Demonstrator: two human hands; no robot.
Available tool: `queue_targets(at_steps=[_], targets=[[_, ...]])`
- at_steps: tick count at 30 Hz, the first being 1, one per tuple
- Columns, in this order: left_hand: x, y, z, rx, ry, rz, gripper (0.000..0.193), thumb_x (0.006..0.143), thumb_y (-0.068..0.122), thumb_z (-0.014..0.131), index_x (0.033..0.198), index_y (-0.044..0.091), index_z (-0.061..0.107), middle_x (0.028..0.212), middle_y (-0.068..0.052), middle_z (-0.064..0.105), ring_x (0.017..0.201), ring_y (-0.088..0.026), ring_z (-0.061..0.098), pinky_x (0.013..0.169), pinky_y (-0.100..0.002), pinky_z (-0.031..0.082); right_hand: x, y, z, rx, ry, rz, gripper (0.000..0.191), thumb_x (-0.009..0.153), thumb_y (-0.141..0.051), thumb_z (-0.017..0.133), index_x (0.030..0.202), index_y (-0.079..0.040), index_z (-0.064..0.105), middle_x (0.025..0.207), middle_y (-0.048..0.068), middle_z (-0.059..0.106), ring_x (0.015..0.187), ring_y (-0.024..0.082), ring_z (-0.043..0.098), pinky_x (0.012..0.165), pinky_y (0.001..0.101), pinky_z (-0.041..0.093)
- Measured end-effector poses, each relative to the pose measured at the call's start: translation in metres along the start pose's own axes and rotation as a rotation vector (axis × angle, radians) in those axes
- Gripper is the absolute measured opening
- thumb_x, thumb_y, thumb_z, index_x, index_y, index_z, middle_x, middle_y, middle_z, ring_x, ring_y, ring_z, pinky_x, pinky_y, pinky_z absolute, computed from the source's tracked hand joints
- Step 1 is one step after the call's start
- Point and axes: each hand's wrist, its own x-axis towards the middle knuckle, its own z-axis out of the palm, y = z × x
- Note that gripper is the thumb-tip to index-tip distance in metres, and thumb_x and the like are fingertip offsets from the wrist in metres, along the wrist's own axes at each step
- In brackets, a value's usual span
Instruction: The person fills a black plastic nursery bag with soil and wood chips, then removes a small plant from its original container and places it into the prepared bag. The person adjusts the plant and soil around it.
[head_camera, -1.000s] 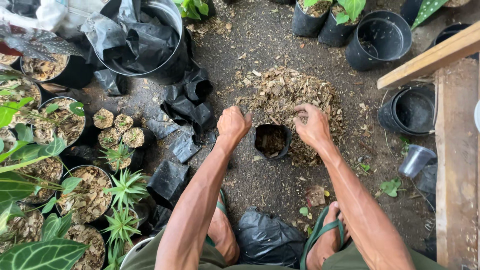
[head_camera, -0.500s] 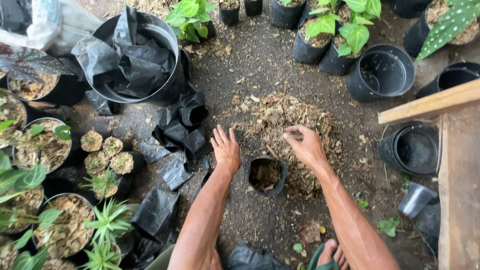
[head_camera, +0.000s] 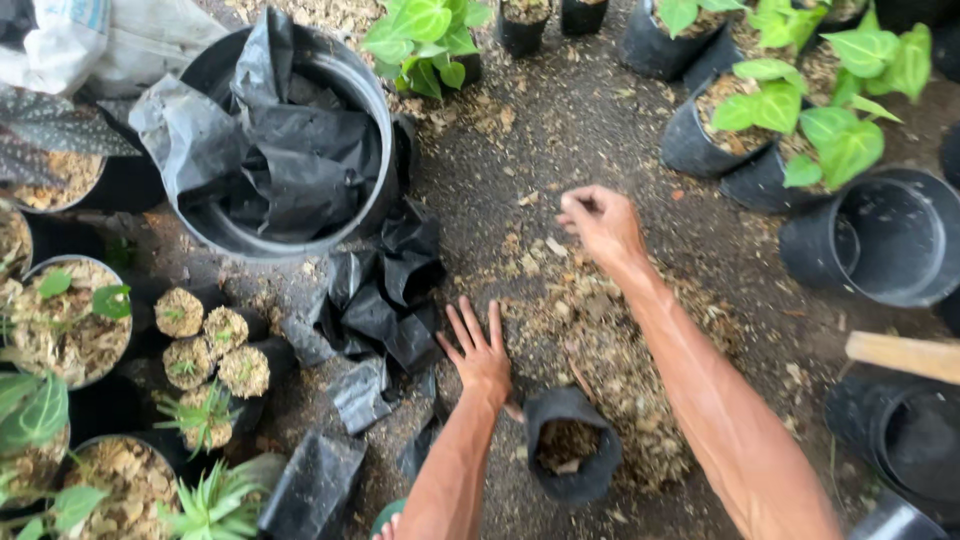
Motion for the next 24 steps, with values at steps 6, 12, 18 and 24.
queue_targets(at_steps=[6, 12, 18, 24], targets=[[0.034, -0.012, -0.001, -0.06, 0.013, 0.071, 0.186, 0.031, 0.064, 0.101, 0.159, 0.005, -0.02, 0.159, -0.044, -0.019, 0.145, -0.066, -0.015, 0.11, -0.082, 0.008, 0.158, -0.029, 0.062, 0.005, 0.024, -0.153, 0.023, 0.098, -0.016, 0.065, 0.107, 0.003, 0.071, 0.096, 0.013, 0.077, 0.086, 0.018, 0.077, 0.075, 0.0293, 0.064], [0.04, -0.025, -0.011, -0.078, -0.067, 0.086, 0.184, 0.036, 0.063, 0.101, 0.159, 0.006, -0.022, 0.159, -0.044, -0.02, 0.144, -0.066, -0.017, 0.11, -0.083, 0.007, 0.243, -0.068, 0.123, 0.117, 0.075, -0.144, 0.026, 0.093, -0.019, 0.073, 0.103, 0.005, 0.07, 0.092, 0.014, 0.076, 0.074, 0.015, 0.077, 0.062, 0.0294, 0.067], [0.052, -0.035, -0.019, -0.055, -0.171, 0.124, 0.18, 0.044, 0.067, 0.099, 0.158, 0.003, -0.025, 0.156, -0.047, -0.025, 0.141, -0.07, -0.022, 0.108, -0.085, 0.006, 0.268, -0.075, 0.14, -0.134, 0.136, -0.046, 0.022, 0.092, -0.019, 0.067, 0.098, 0.002, 0.068, 0.084, 0.01, 0.072, 0.064, 0.016, 0.073, 0.054, 0.0312, 0.063], [0.049, -0.033, -0.025, -0.05, -0.204, 0.133, 0.179, 0.047, 0.069, 0.096, 0.157, 0.001, -0.027, 0.154, -0.049, -0.027, 0.139, -0.071, -0.025, 0.108, -0.086, 0.004, 0.262, -0.077, 0.129, -0.19, 0.112, -0.024, 0.019, 0.096, -0.02, 0.064, 0.098, -0.002, 0.07, 0.083, 0.013, 0.071, 0.065, 0.017, 0.068, 0.057, 0.0352, 0.055]])
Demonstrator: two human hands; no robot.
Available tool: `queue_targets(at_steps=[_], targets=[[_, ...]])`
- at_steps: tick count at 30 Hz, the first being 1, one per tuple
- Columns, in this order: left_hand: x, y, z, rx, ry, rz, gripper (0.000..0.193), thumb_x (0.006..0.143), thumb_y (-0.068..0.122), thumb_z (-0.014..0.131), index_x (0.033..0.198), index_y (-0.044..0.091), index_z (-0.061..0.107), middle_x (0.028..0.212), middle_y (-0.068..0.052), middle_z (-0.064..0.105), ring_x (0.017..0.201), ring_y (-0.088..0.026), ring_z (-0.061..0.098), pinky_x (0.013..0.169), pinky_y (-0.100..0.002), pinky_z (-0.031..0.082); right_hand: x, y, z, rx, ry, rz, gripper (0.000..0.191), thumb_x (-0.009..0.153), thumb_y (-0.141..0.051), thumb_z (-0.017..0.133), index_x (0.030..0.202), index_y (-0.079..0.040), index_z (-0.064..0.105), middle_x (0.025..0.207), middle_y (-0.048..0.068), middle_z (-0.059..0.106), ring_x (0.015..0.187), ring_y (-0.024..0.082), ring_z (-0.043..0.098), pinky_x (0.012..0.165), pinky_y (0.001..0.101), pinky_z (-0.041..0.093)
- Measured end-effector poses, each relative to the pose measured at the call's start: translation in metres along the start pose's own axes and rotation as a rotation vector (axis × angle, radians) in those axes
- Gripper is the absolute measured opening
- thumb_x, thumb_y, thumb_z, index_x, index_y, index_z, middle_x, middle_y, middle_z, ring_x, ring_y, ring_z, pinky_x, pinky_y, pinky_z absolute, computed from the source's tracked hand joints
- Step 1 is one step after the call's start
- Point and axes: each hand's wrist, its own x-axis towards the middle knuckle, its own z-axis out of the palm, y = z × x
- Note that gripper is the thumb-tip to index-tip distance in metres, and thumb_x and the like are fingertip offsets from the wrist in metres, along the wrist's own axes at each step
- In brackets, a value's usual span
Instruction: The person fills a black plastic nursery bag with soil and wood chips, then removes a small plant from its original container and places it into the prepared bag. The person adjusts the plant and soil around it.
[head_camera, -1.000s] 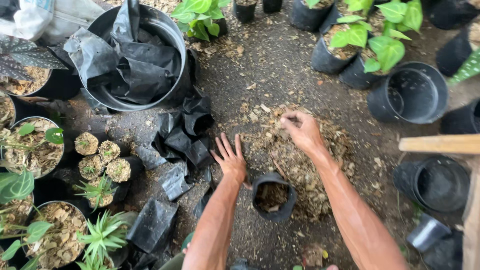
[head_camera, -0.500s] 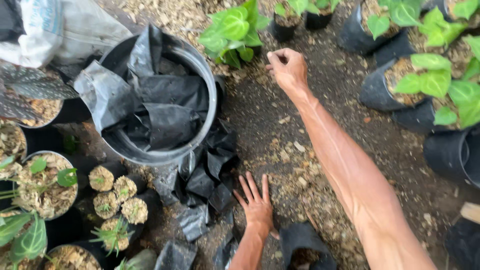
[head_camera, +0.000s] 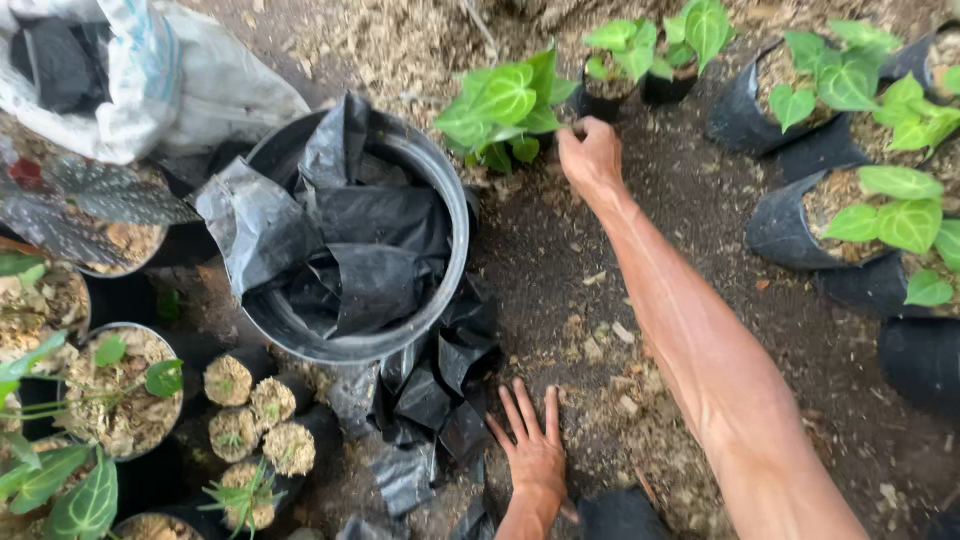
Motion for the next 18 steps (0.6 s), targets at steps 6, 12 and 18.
queue_targets(at_steps=[6, 12, 18], targets=[[0.003, -0.003, 0.004, 0.008, 0.011, 0.003, 0.18, 0.046, 0.067, 0.098, 0.158, 0.001, -0.027, 0.155, -0.048, -0.027, 0.139, -0.07, -0.024, 0.108, -0.086, 0.005, 0.001, -0.01, 0.013, -0.089, 0.038, -0.045, 0.023, 0.09, -0.021, 0.07, 0.099, 0.001, 0.071, 0.091, 0.013, 0.074, 0.073, 0.019, 0.069, 0.067, 0.0419, 0.056], [-0.002, -0.002, 0.01, -0.033, 0.052, -0.008, 0.181, 0.043, 0.066, 0.099, 0.158, 0.003, -0.026, 0.155, -0.048, -0.027, 0.141, -0.069, -0.023, 0.109, -0.085, 0.006, -0.018, 0.002, -0.001, 0.161, 0.011, 0.063, 0.03, 0.096, -0.019, 0.065, 0.112, 0.006, 0.066, 0.101, 0.018, 0.072, 0.075, 0.026, 0.078, 0.064, 0.0367, 0.066], [-0.01, 0.004, 0.017, -0.023, 0.141, -0.006, 0.184, 0.037, 0.065, 0.1, 0.159, 0.004, -0.023, 0.157, -0.046, -0.024, 0.143, -0.068, -0.019, 0.109, -0.084, 0.008, -0.084, 0.03, -0.049, 0.442, -0.098, 0.079, 0.033, 0.096, -0.011, 0.058, 0.12, 0.011, 0.063, 0.107, 0.021, 0.074, 0.076, 0.029, 0.079, 0.066, 0.0332, 0.068]])
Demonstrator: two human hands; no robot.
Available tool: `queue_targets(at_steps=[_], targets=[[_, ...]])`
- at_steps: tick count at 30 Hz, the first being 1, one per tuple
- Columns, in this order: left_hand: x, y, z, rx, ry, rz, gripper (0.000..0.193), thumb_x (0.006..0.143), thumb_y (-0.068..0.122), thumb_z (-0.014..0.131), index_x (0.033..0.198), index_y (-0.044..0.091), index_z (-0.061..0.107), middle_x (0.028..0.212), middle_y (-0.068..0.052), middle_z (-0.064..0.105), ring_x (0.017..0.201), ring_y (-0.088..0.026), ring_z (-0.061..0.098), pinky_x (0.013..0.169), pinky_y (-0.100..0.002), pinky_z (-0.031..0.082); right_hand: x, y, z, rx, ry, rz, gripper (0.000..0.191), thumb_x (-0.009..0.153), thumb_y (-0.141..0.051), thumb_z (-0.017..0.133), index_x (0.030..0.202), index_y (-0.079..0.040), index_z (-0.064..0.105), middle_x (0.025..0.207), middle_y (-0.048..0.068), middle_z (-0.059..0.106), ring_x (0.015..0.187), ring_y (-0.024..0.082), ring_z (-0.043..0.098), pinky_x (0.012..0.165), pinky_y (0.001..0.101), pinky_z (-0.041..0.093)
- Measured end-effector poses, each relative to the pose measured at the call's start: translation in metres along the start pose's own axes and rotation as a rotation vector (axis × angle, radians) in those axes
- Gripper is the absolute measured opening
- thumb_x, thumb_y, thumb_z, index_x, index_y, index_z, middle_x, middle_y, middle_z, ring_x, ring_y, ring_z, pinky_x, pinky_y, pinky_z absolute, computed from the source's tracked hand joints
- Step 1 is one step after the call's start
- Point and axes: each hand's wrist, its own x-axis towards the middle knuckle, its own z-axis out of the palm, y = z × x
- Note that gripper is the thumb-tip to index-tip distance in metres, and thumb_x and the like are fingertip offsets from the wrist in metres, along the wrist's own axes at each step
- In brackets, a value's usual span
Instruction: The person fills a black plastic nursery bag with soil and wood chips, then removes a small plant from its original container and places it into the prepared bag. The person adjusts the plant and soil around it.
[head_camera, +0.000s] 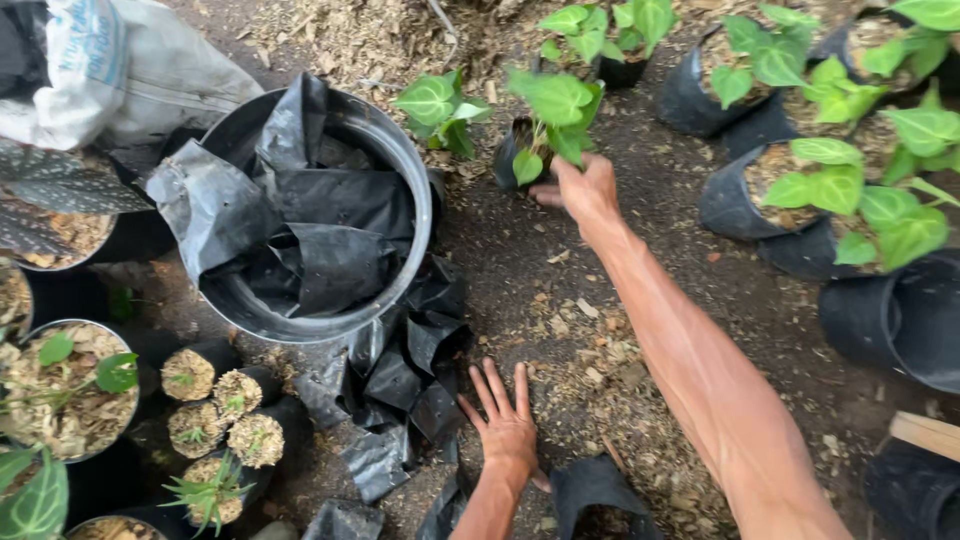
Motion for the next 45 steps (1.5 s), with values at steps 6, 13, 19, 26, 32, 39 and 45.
queue_targets(at_steps=[6, 13, 19, 26, 32, 39, 45], targets=[[-0.024, 0.013, 0.002, 0.014, 0.085, -0.007, 0.185, 0.034, 0.068, 0.098, 0.16, 0.003, -0.021, 0.158, -0.045, -0.023, 0.144, -0.067, -0.017, 0.109, -0.084, 0.009, -0.141, -0.01, -0.072, -0.04, -0.113, 0.063, 0.032, 0.101, -0.014, 0.055, 0.124, 0.007, 0.064, 0.103, 0.02, 0.077, 0.083, 0.027, 0.078, 0.071, 0.0338, 0.068], [-0.067, 0.028, 0.019, 0.015, 0.194, 0.005, 0.178, 0.042, 0.071, 0.095, 0.16, 0.003, -0.02, 0.157, -0.047, -0.021, 0.145, -0.067, -0.014, 0.114, -0.078, 0.012, -0.286, -0.045, -0.17, -0.043, -0.127, 0.0, 0.025, 0.097, -0.004, 0.062, 0.12, 0.005, 0.065, 0.102, 0.013, 0.074, 0.082, 0.024, 0.075, 0.069, 0.0372, 0.067], [-0.096, 0.036, -0.009, -0.019, 0.459, 0.245, 0.04, 0.1, 0.043, 0.064, 0.116, 0.008, 0.073, 0.118, -0.024, 0.072, 0.117, -0.036, 0.07, 0.123, -0.069, 0.034, -0.37, -0.083, -0.236, -0.178, -0.159, -0.105, 0.018, 0.102, -0.013, 0.063, 0.113, -0.001, 0.071, 0.103, 0.008, 0.073, 0.084, 0.017, 0.072, 0.074, 0.0365, 0.065], [-0.179, 0.085, -0.067, -0.584, 0.619, 0.389, 0.036, 0.103, 0.033, 0.057, 0.093, 0.002, 0.071, 0.07, -0.019, 0.07, 0.062, -0.03, 0.064, 0.062, -0.043, 0.05, -0.43, -0.098, -0.261, -0.124, -0.198, -0.173, 0.025, 0.096, -0.029, 0.069, 0.106, -0.006, 0.072, 0.095, 0.003, 0.074, 0.081, 0.012, 0.071, 0.071, 0.0311, 0.061], [-0.252, 0.109, -0.083, -1.237, 0.525, 0.687, 0.034, 0.1, 0.023, 0.055, 0.123, -0.003, 0.056, 0.107, -0.021, 0.069, 0.088, -0.024, 0.07, 0.075, -0.04, 0.057, -0.464, -0.082, -0.278, -0.088, -0.226, -0.209, 0.035, 0.092, -0.042, 0.073, 0.101, -0.008, 0.073, 0.092, 0.0, 0.072, 0.078, 0.008, 0.066, 0.073, 0.0287, 0.057], [-0.331, 0.111, -0.077, -1.249, 0.146, 0.799, 0.089, 0.09, 0.037, 0.06, 0.16, 0.013, 0.011, 0.146, -0.027, 0.045, 0.133, -0.044, 0.056, 0.102, -0.058, 0.053, -0.501, -0.09, -0.276, -0.297, -0.267, -0.273, 0.047, 0.096, -0.051, 0.073, 0.092, -0.004, 0.069, 0.081, 0.001, 0.064, 0.072, 0.01, 0.061, 0.074, 0.0271, 0.055], [-0.341, 0.115, -0.065, -1.412, 0.12, 0.719, 0.077, 0.088, 0.024, 0.067, 0.156, 0.021, 0.031, 0.143, -0.023, 0.048, 0.12, -0.035, 0.065, 0.092, -0.05, 0.058, -0.52, -0.1, -0.255, -0.324, -0.201, -0.163, 0.045, 0.098, -0.045, 0.071, 0.1, 0.0, 0.066, 0.077, 0.001, 0.06, 0.066, 0.012, 0.055, 0.06, 0.0294, 0.048]])
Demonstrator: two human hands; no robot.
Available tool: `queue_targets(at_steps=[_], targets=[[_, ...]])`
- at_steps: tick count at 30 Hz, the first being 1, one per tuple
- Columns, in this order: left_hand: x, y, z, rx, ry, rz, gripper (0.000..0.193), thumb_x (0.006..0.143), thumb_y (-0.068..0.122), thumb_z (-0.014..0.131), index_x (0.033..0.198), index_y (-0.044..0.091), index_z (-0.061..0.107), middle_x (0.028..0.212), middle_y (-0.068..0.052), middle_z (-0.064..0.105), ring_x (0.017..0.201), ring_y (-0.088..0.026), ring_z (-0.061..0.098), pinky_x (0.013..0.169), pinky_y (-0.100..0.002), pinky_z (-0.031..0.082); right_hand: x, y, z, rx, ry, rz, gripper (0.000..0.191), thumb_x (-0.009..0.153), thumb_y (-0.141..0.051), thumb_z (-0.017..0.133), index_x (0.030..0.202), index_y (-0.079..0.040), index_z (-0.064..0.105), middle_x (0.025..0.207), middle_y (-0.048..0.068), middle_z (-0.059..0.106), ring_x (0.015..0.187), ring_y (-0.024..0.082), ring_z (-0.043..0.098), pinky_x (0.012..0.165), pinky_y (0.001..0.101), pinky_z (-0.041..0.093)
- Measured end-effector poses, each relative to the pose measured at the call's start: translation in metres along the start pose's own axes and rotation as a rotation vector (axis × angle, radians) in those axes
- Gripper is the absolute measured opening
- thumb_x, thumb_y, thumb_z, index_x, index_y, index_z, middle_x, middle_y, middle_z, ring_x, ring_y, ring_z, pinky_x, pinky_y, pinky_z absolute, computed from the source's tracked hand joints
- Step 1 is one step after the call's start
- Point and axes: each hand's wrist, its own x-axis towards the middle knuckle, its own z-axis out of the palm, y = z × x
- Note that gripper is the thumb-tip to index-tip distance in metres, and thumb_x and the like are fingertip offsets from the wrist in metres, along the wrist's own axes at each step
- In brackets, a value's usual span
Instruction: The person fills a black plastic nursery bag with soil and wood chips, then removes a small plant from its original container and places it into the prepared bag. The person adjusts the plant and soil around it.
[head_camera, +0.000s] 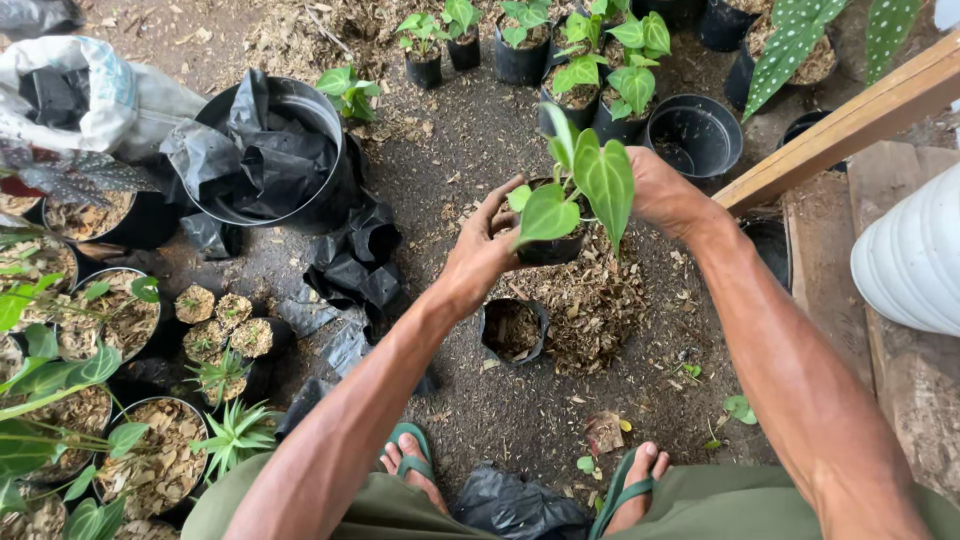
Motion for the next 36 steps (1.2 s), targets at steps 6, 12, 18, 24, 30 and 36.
queue_targets(at_steps=[6, 12, 18, 24, 30, 36], targets=[[0.002, -0.026, -0.015, -0.3, 0.156, 0.018, 0.054, 0.09, 0.022, 0.073, 0.141, 0.01, 0.058, 0.129, -0.014, 0.067, 0.11, -0.023, 0.07, 0.093, -0.044, 0.064, -0.004, -0.018, 0.035, 0.12, -0.058, -0.203, 0.035, 0.107, -0.034, 0.059, 0.123, -0.005, 0.068, 0.096, 0.002, 0.066, 0.084, 0.008, 0.061, 0.077, 0.0251, 0.056], [0.007, -0.04, -0.035, -0.352, 0.153, 0.001, 0.049, 0.09, 0.026, 0.068, 0.136, 0.01, 0.058, 0.121, -0.01, 0.069, 0.106, -0.023, 0.07, 0.094, -0.046, 0.059, -0.025, -0.026, 0.06, 0.277, 0.011, -0.276, 0.035, 0.101, -0.031, 0.059, 0.125, -0.005, 0.064, 0.112, 0.003, 0.071, 0.102, 0.011, 0.07, 0.091, 0.0299, 0.063], [0.01, -0.042, -0.036, -0.46, 0.184, -0.05, 0.043, 0.092, 0.023, 0.066, 0.126, -0.001, 0.057, 0.115, -0.012, 0.068, 0.101, -0.025, 0.071, 0.09, -0.044, 0.058, -0.034, -0.037, 0.077, -0.017, 0.15, -0.392, 0.046, 0.089, -0.011, 0.082, 0.13, 0.001, 0.063, 0.113, 0.007, 0.068, 0.1, 0.013, 0.068, 0.089, 0.027, 0.059], [0.009, -0.041, -0.03, -0.414, 0.198, -0.02, 0.045, 0.091, 0.021, 0.066, 0.13, 0.004, 0.054, 0.12, -0.013, 0.067, 0.105, -0.026, 0.071, 0.095, -0.045, 0.058, -0.038, -0.036, 0.082, -0.082, 0.157, -0.441, 0.035, 0.089, -0.01, 0.079, 0.115, -0.002, 0.058, 0.105, 0.009, 0.069, 0.093, 0.013, 0.07, 0.087, 0.0265, 0.062], [0.006, -0.04, -0.029, -0.36, 0.193, 0.032, 0.05, 0.092, 0.022, 0.067, 0.138, 0.007, 0.054, 0.126, -0.013, 0.066, 0.115, -0.023, 0.066, 0.096, -0.047, 0.058, -0.035, -0.027, 0.083, -0.047, 0.203, -0.355, 0.028, 0.091, -0.012, 0.075, 0.112, 0.0, 0.06, 0.102, 0.009, 0.07, 0.091, 0.012, 0.071, 0.084, 0.0249, 0.062], [0.003, -0.039, -0.024, -0.177, 0.321, -0.017, 0.056, 0.088, 0.029, 0.073, 0.137, 0.009, 0.055, 0.118, -0.013, 0.069, 0.101, -0.023, 0.066, 0.082, -0.047, 0.058, -0.034, -0.027, 0.091, 0.005, 0.225, -0.323, 0.027, 0.097, -0.019, 0.074, 0.116, -0.001, 0.069, 0.099, 0.004, 0.071, 0.085, 0.007, 0.066, 0.074, 0.0191, 0.055]])
